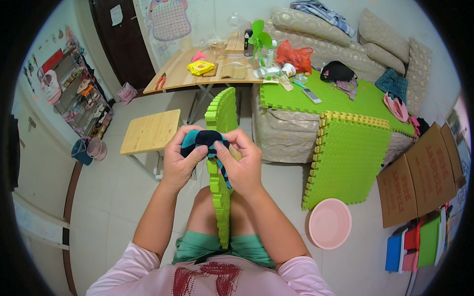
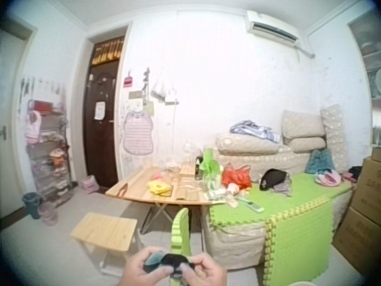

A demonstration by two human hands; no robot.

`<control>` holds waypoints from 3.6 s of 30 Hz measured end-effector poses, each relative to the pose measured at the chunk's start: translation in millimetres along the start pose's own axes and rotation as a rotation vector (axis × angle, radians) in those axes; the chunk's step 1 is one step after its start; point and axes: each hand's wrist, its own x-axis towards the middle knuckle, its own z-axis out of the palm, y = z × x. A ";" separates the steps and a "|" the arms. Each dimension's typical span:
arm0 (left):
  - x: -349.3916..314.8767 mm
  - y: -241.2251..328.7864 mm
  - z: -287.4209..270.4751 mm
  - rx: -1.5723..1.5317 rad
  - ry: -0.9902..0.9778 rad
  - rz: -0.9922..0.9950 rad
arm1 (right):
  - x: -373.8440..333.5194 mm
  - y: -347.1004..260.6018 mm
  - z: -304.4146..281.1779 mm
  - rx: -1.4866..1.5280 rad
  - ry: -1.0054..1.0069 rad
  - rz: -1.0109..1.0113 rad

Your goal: The person sits on the floor and attaches a patterned fabric strip to the serrated edge of a green foam mat by hand.

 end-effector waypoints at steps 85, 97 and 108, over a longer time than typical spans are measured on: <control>21.7 -0.5 -3.2 -0.024 0.144 0.091 | 34.9 -5.9 -5.2 -0.234 0.033 -0.187; 24.8 -1.0 -2.1 0.246 0.227 0.106 | 31.8 0.7 -0.1 -0.371 0.099 -0.193; 13.8 6.2 -1.6 0.123 0.057 0.241 | 20.2 -8.1 -5.1 -0.248 0.126 -0.357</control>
